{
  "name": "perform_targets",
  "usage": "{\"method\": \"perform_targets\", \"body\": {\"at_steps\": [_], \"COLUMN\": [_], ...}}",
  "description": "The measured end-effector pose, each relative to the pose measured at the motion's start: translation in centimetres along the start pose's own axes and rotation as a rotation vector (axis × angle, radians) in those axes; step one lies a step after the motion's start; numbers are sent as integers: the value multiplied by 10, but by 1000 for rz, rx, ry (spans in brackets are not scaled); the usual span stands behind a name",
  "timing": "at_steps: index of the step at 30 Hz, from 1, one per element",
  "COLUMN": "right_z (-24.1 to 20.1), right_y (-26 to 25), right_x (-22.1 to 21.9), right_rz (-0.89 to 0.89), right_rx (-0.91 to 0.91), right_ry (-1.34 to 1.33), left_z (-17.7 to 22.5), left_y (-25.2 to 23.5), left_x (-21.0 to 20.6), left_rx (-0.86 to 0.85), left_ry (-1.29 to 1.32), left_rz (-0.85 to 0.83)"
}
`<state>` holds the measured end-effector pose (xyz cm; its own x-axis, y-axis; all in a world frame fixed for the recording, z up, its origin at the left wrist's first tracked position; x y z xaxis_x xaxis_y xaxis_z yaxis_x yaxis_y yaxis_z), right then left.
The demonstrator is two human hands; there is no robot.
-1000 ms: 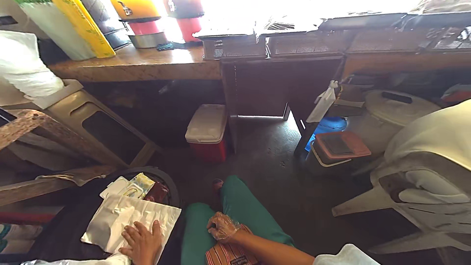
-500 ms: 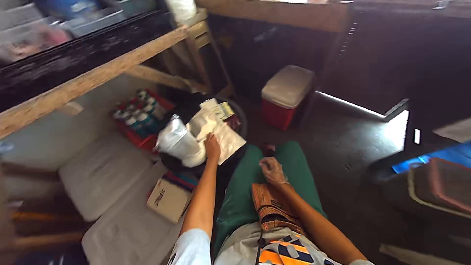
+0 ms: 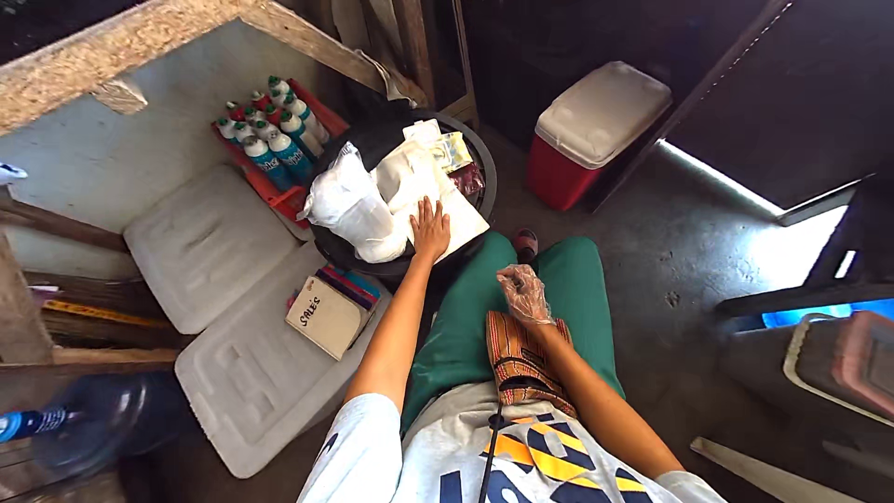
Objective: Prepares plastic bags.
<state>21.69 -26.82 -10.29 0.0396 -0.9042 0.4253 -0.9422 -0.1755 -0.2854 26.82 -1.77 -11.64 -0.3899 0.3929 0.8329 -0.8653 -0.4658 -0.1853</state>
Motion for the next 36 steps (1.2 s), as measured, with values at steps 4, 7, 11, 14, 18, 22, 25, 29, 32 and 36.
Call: {"method": "perform_targets", "body": {"at_steps": [4, 7, 11, 14, 18, 22, 25, 29, 32, 36], "right_z": [-18, -28, -41, -54, -63, -54, -64, -86, -88, -75], "right_y": [-19, -44, -62, -72, -59, -56, -50, -38, -36, -31], "right_x": [14, 9, -16, -15, -16, 0, 12, 20, 32, 51], "right_rz": [76, -80, -367, -430, -455, -350, -367, -423, -372, -254], "right_rx": [-4, -252, -624, -496, -389, -430, -477, -466, -425, -362], "right_ry": [-95, -207, -630, -507, -391, -627, -849, -1055, -1121, -1148], "left_z": [10, 65, 132, 145, 145, 110, 54, 53, 81, 89], "left_y": [-6, 18, 116, 171, 203, 162, 127, 107, 114, 141], "left_x": [51, 98, 99, 76, 64, 121, 148, 127, 105, 71], "left_rx": [145, -80, -439, -571, -539, -241, 29, 336, 560, 739], "left_ry": [317, 357, 56, -66, 87, 565, 647, 1072, 1333, 1283], "left_rz": [190, 57, -207, -277, -507, 60, 386, 19, -255, -440]}}
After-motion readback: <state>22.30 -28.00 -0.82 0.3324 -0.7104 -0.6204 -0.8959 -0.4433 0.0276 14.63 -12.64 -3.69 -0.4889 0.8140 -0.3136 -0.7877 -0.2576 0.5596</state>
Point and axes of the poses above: each hand's wrist, its own y-axis away from the middle knuckle, its own x-axis out of the back of the hand, z = x × y, the point moved 8 cm from there along -y, towards the middle knuckle, and after that the axes turned 15 degrees about z, right-handed, at the moved point
